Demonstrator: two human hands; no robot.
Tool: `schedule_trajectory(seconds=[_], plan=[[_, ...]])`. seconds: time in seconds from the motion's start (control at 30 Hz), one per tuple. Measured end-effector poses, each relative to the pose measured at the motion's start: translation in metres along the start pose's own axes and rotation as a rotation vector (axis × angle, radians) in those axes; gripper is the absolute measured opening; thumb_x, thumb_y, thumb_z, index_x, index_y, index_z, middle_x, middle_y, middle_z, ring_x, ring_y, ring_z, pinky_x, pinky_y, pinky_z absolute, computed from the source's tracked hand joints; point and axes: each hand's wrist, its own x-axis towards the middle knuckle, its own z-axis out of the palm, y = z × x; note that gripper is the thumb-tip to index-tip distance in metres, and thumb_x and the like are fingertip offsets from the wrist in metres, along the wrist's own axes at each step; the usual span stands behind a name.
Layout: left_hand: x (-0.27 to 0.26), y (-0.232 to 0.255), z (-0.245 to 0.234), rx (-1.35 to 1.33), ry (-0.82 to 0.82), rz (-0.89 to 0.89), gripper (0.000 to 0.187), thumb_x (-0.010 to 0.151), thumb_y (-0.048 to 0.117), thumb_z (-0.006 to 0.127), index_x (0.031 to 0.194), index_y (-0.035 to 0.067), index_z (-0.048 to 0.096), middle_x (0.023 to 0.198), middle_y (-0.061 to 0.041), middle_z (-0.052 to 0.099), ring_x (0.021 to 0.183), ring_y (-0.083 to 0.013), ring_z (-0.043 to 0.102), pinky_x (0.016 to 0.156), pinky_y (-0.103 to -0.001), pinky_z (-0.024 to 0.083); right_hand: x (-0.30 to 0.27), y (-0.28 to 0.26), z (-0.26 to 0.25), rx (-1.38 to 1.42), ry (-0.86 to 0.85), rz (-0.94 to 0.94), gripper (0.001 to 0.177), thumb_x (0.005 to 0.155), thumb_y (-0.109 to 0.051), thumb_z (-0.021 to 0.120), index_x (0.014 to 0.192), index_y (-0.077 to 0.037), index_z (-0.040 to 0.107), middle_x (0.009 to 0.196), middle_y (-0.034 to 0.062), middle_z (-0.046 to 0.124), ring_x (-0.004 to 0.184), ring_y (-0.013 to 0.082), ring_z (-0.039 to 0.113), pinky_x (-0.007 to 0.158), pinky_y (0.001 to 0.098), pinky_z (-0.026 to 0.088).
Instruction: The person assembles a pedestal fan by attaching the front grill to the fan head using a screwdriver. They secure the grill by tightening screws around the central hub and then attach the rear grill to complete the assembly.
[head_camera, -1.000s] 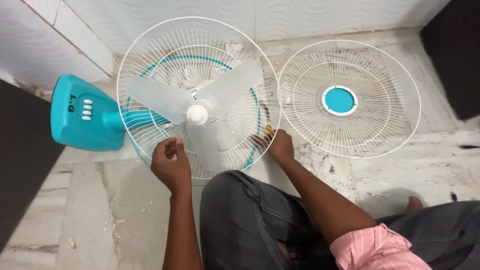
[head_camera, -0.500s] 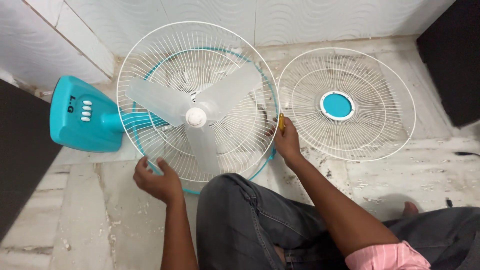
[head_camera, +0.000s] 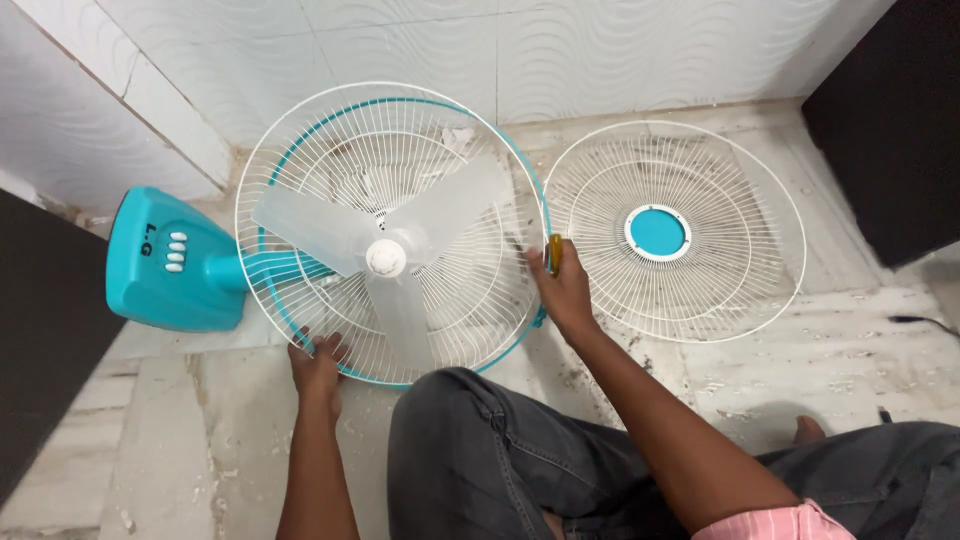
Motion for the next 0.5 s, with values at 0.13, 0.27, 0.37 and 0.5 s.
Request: schedule_trajectory(seconds=[0.13,0.27,0.37,0.5], plan=[[-0.017,0.023,0.007,-0.019,-0.051,0.065,0.049,0.107,0.006,0.034,0.153,0.018,0.022,0.135,-0.021,0.061,0.105,-0.0341,0.072,0.082,-0.044,0.061,0.016,0.006,0.003,0.075,-0.026,-0.119,0.032,0.089,-0.01,0.069,0.11,-0.004,0.046,0.104,0.0113,0.074,0.099,0.0189,0.073,0.078,0.0344,0.056],[-0.031,0.054,0.006,0.031,-0.07,0.12,0.055,0.106,0.005,0.036,0.155,0.021,0.019,0.133,-0.021,0.061,0.098,-0.0319,0.072,0.078,-0.042,0.062,0.032,0.005,0.003,0.217,-0.075,-0.082,0.026,0.094,-0.003,0.06,0.116,-0.004,0.046,0.112,0.0141,0.075,0.108,0.0199,0.074,0.088,0.033,0.057],[-0.034,0.081,0.01,0.049,-0.109,0.173,0.06,0.104,0.003,0.037,0.158,0.022,0.018,0.128,-0.02,0.062,0.093,-0.0304,0.072,0.072,-0.041,0.063,0.046,-0.001,-0.001,0.246,-0.053,-0.078,0.024,0.097,-0.004,0.057,0.119,-0.004,0.047,0.107,0.0121,0.074,0.107,0.0208,0.074,0.089,0.0318,0.056],[-0.043,0.111,0.028,0.101,-0.196,0.235,0.062,0.101,0.001,0.038,0.158,0.021,0.026,0.12,-0.018,0.067,0.082,-0.027,0.071,0.063,-0.037,0.062,0.055,0.002,-0.022,0.4,0.017,-0.034,0.026,0.094,-0.002,0.054,0.119,-0.003,0.047,0.103,0.006,0.063,0.102,0.0189,0.075,0.083,0.0323,0.057]])
